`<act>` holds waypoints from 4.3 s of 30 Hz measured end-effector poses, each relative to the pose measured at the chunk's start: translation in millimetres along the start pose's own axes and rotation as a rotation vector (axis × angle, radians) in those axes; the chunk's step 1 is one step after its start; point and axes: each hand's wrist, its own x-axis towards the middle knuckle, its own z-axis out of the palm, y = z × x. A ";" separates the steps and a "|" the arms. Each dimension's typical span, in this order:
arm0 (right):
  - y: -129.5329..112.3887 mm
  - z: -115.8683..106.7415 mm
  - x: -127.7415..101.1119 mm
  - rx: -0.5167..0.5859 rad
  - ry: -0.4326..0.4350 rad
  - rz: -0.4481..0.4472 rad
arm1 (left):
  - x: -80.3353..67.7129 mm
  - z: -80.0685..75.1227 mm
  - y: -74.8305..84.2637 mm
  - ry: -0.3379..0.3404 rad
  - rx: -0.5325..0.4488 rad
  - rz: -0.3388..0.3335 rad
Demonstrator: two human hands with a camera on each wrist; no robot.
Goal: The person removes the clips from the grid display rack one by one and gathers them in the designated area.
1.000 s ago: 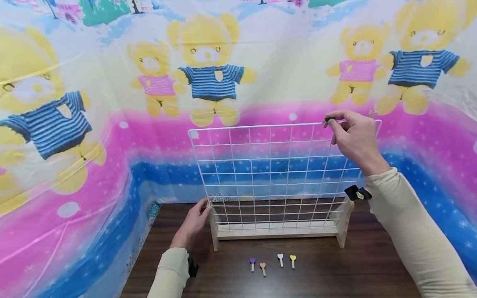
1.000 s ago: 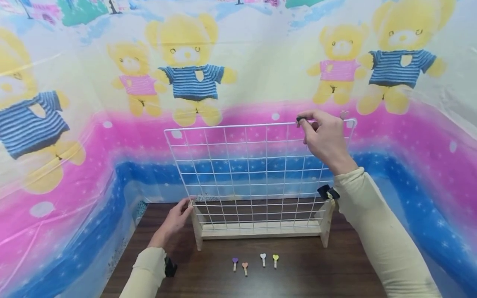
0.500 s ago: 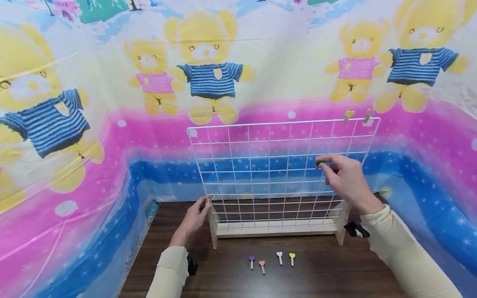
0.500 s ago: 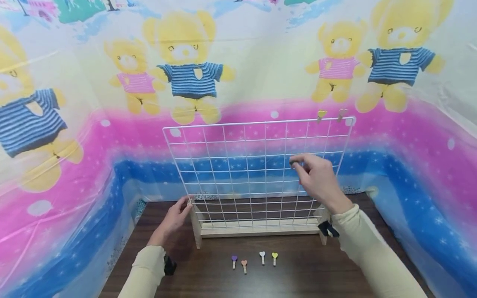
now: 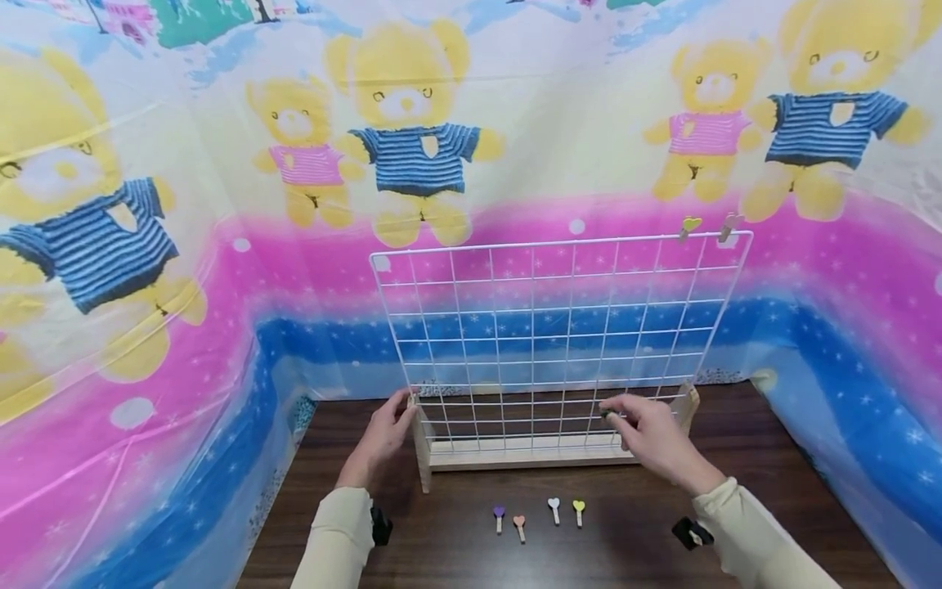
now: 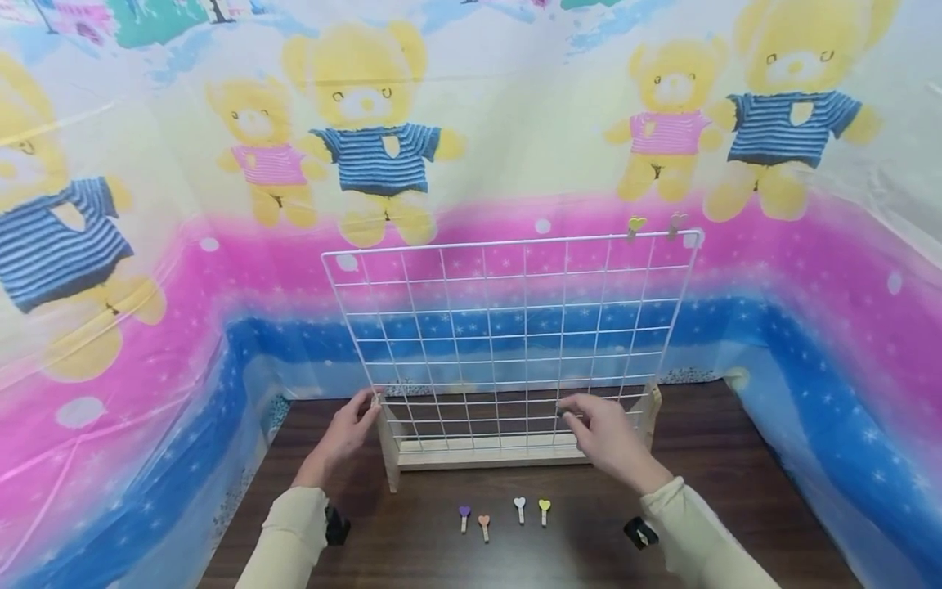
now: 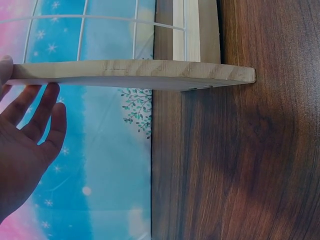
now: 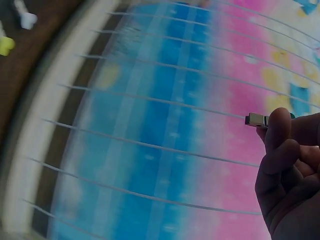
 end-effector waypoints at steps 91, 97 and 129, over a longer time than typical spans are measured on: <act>116.2 117.9 -64.4 -0.087 -0.312 0.169 | -1.1 1.1 1.9 0.027 -0.040 0.020; 108.1 92.1 -49.8 -0.100 -0.285 0.137 | -1.7 0.5 1.1 0.021 -0.036 0.011; 54.7 -9.0 -21.6 -0.133 -0.112 0.056 | -1.9 0.7 -0.1 0.012 -0.043 -0.010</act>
